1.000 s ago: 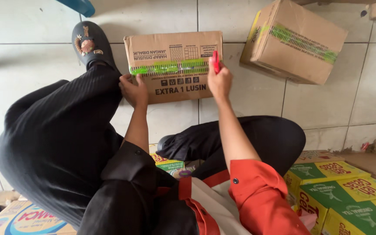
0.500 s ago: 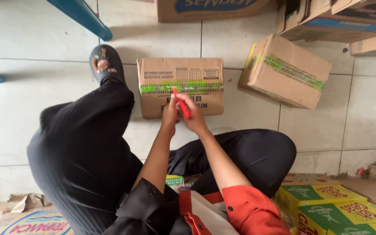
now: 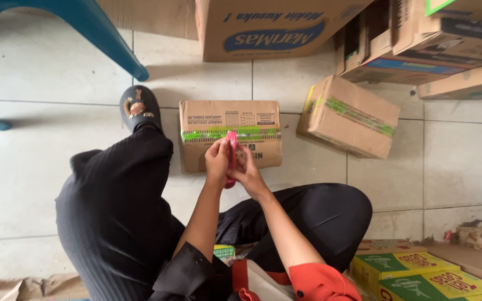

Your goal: The person sits on the floor and unpacks multiple shrink-wrapped bundles of MariMas crackers, separating them into smaller stacks and placing them into a cardboard box. The person also briefly handles a plastic bag of snacks and a small cardboard box.

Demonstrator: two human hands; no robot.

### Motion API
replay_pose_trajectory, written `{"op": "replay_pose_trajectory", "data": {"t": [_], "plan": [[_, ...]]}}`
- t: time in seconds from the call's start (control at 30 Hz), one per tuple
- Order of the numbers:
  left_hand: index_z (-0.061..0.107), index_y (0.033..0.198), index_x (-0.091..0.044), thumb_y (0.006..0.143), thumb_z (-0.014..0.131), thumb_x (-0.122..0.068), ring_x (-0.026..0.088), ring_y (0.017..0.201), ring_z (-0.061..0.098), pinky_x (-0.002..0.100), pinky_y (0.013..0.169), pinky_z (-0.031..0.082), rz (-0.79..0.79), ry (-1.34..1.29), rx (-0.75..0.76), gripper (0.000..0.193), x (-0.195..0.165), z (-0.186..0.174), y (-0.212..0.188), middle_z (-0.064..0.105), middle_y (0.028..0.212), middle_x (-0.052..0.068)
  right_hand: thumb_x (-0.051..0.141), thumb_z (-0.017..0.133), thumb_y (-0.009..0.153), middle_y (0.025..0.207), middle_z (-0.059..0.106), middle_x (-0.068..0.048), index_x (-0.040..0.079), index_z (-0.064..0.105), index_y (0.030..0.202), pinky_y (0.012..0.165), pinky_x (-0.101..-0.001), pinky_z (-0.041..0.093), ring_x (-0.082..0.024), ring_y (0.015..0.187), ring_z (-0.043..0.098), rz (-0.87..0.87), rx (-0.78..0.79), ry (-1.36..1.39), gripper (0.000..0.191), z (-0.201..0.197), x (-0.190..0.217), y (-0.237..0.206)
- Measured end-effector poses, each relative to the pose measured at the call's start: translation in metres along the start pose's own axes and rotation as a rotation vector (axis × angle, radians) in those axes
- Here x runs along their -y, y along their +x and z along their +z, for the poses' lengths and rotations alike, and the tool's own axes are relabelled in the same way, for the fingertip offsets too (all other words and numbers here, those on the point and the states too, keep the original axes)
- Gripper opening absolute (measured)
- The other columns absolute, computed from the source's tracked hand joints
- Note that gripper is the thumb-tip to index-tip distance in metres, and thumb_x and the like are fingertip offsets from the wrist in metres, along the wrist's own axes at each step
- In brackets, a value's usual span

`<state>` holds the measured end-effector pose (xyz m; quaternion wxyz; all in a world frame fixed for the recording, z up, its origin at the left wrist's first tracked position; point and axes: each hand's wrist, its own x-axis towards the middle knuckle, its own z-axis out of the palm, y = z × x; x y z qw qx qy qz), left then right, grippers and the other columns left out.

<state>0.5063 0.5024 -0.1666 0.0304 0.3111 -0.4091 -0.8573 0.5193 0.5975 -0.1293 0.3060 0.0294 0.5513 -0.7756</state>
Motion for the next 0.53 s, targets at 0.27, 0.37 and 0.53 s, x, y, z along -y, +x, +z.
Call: {"op": "replay_pose_trajectory", "data": {"t": [0.27, 0.37, 0.53], "plan": [[0.069, 0.120, -0.001, 0.103, 0.058, -0.018, 0.015, 0.094, 0.067, 0.033, 0.083, 0.055, -0.003, 0.054, -0.025, 0.027, 0.018, 0.014, -0.001, 0.072, 0.108, 0.008, 0.003, 0.058, 0.097, 0.125, 0.061, -0.010, 0.013, 0.040, 0.157, 0.070, -0.0358, 0.061, -0.016, 0.080, 0.065, 0.185, -0.033, -0.101, 0.064, -0.035, 0.018, -0.012], [0.063, 0.135, -0.007, 0.099, 0.062, -0.027, 0.030, 0.124, 0.055, 0.047, 0.103, 0.047, 0.166, 0.650, -0.013, 0.041, 0.024, 0.017, -0.004, 0.063, 0.134, 0.012, 0.007, 0.054, 0.097, 0.122, 0.064, -0.010, 0.019, 0.037, 0.158, 0.061, -0.0348, 0.058, -0.015, 0.073, 0.064, 0.197, -0.216, -0.138, 0.064, -0.059, 0.025, -0.010], [0.021, 0.164, -0.028, 0.093, 0.063, -0.050, 0.038, 0.157, -0.008, 0.082, 0.111, 0.017, -0.183, 1.783, 0.348, 0.085, 0.027, 0.005, -0.023, -0.002, 0.174, -0.001, -0.003, 0.046, 0.081, 0.127, 0.060, -0.010, 0.020, 0.032, 0.159, 0.074, -0.0436, 0.066, -0.019, 0.092, 0.064, 0.188, -0.299, -0.014, 0.082, -0.113, 0.034, -0.002]]}}
